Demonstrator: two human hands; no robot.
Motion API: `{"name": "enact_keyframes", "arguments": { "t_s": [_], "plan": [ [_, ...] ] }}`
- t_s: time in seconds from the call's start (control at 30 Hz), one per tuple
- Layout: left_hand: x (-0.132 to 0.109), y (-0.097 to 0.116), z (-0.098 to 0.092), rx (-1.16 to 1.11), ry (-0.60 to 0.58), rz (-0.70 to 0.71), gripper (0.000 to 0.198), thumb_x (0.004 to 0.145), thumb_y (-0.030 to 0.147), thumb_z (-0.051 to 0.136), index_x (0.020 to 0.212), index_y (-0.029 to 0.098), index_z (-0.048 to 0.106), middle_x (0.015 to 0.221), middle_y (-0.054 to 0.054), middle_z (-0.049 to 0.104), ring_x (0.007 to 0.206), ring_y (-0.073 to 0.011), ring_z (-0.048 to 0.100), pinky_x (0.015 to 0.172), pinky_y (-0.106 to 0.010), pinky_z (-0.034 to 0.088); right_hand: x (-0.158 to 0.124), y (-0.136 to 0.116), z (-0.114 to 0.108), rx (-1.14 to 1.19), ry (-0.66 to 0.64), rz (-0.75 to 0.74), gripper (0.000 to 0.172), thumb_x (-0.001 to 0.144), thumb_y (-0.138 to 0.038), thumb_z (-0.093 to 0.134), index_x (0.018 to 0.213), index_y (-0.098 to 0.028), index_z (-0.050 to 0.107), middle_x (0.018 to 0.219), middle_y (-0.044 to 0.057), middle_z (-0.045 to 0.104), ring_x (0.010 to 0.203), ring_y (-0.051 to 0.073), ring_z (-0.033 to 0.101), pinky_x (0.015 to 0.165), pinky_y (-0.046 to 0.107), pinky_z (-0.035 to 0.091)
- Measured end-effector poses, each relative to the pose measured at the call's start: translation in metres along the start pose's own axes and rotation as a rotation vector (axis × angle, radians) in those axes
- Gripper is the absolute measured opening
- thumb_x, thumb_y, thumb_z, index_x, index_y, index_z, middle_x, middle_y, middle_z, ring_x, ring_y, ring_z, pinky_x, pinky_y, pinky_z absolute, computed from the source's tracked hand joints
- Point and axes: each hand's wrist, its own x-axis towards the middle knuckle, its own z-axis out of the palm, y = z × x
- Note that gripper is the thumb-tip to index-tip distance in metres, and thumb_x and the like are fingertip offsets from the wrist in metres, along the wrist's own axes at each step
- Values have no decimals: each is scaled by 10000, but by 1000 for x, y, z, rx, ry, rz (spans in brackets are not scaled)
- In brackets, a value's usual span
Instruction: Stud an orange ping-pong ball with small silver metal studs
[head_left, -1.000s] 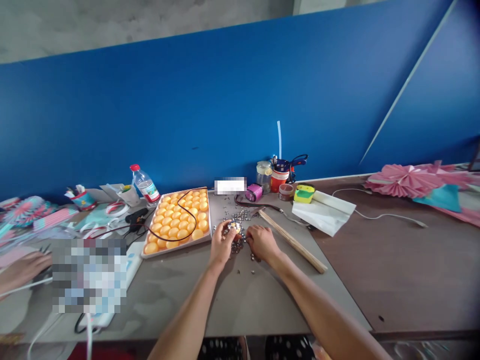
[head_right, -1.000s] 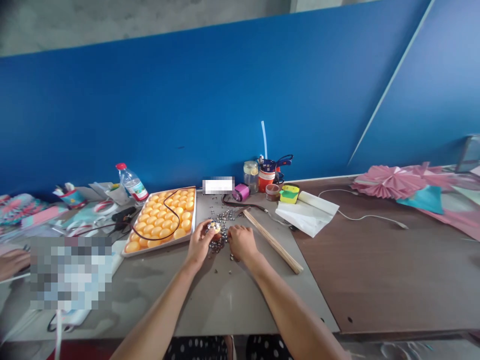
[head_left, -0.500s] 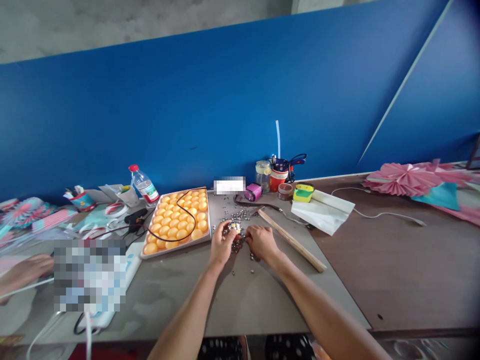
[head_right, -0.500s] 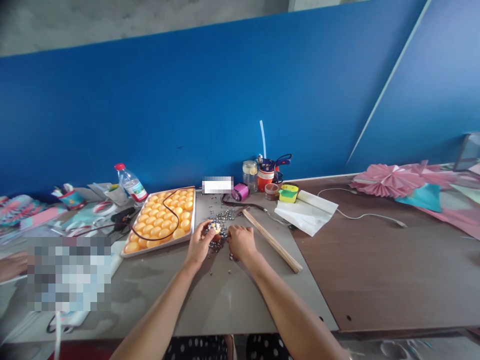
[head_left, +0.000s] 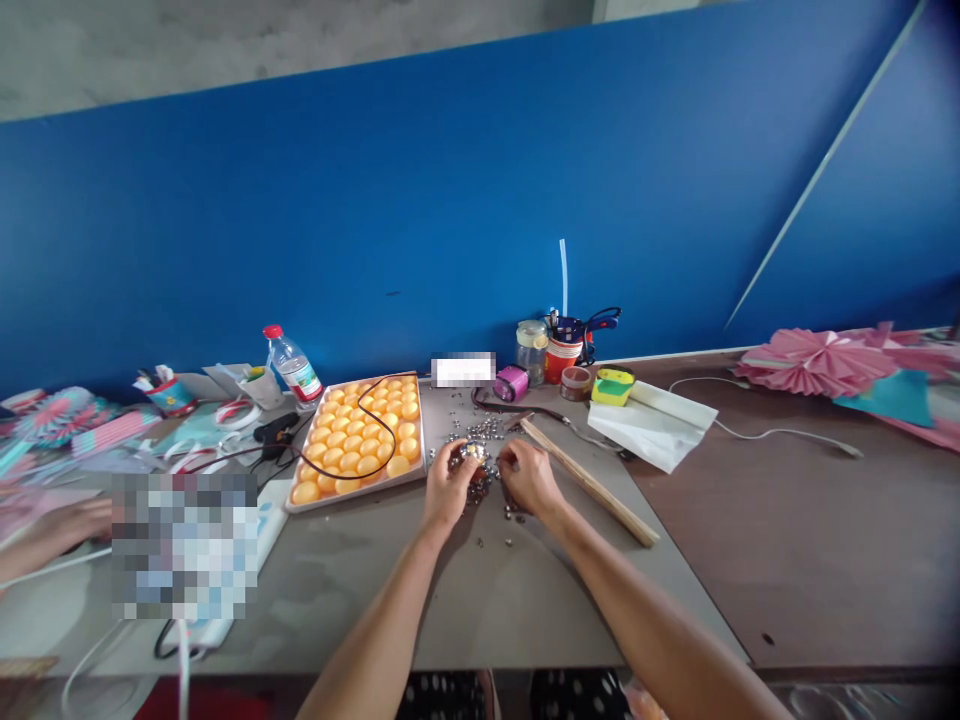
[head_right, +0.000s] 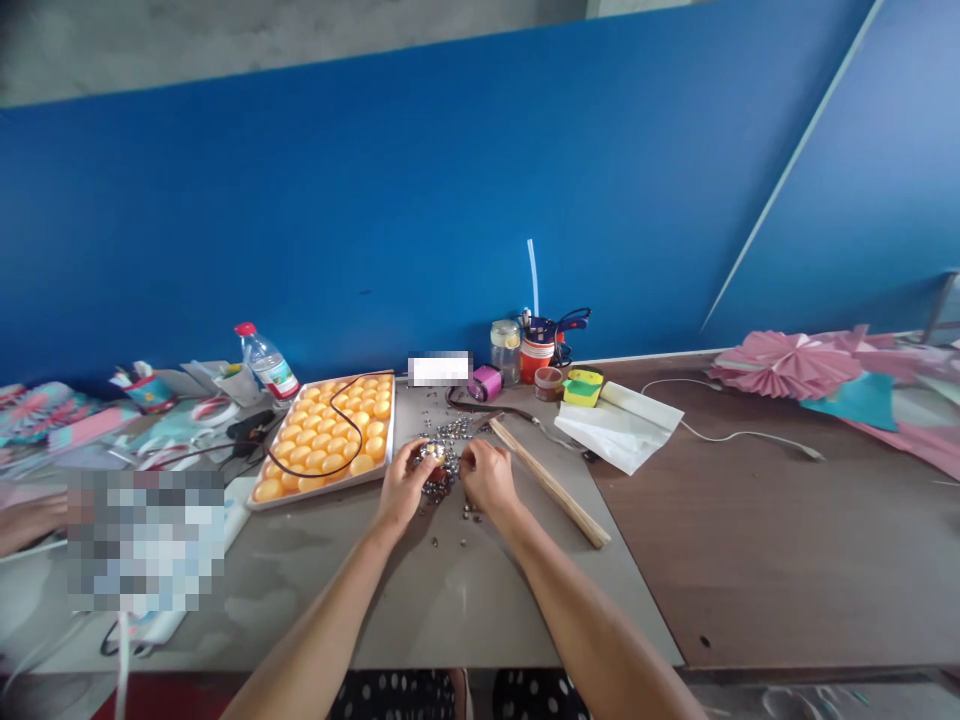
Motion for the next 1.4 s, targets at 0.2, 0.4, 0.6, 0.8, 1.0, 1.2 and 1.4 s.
{"name": "enact_keyframes", "arguments": {
  "t_s": [0.2,0.4,0.6,0.8,1.0,1.2,1.4],
  "plan": [
    [-1,3,2,-24,-1,-19,389,735,402,639,1032,157,575,977,-81,636,847,-195,634,711,-307,546,-1,-1,1,59,-3,51,103,675,-138,454,629,-194,527,630,0,595,632,139,544,650,235,368],
    [-3,9,4,-25,4,-23,383,731,398,647,1022,158,578,939,-68,647,781,-173,647,677,-286,545,-1,-3,-2,127,-26,109,106,722,-230,465,663,-204,549,670,3,604,654,151,546,626,240,371],
    [-3,8,3,-16,-17,-37,376,748,400,628,1031,161,560,949,-70,646,771,-174,650,661,-283,543,0,-7,-3,246,30,119,120,723,-270,470,672,-197,550,665,9,587,644,152,531,635,252,381],
    [-2,2,1,53,-8,3,372,758,401,616,1042,165,570,994,-80,634,855,-193,640,744,-311,532,2,-2,1,455,56,148,192,743,-359,503,700,-182,565,605,1,551,573,137,472,559,245,369],
    [0,-1,0,63,-6,-15,398,751,414,623,1060,168,573,1010,-95,642,860,-205,641,743,-323,532,3,1,5,701,7,220,257,732,-420,557,739,-168,604,566,-15,517,523,109,427,503,230,347],
    [-1,1,1,24,-16,-33,406,743,420,628,1055,168,563,1000,-84,631,778,-183,646,705,-320,543,4,-3,2,894,-12,251,261,699,-415,608,774,-165,602,597,-16,555,551,106,474,545,235,378],
    [0,0,1,33,-13,-2,390,752,419,618,1044,165,569,1001,-85,629,845,-198,637,719,-314,540,5,-2,4,851,-17,285,211,643,-335,621,774,-173,592,613,-31,550,531,100,473,544,239,381]
  ]
}}
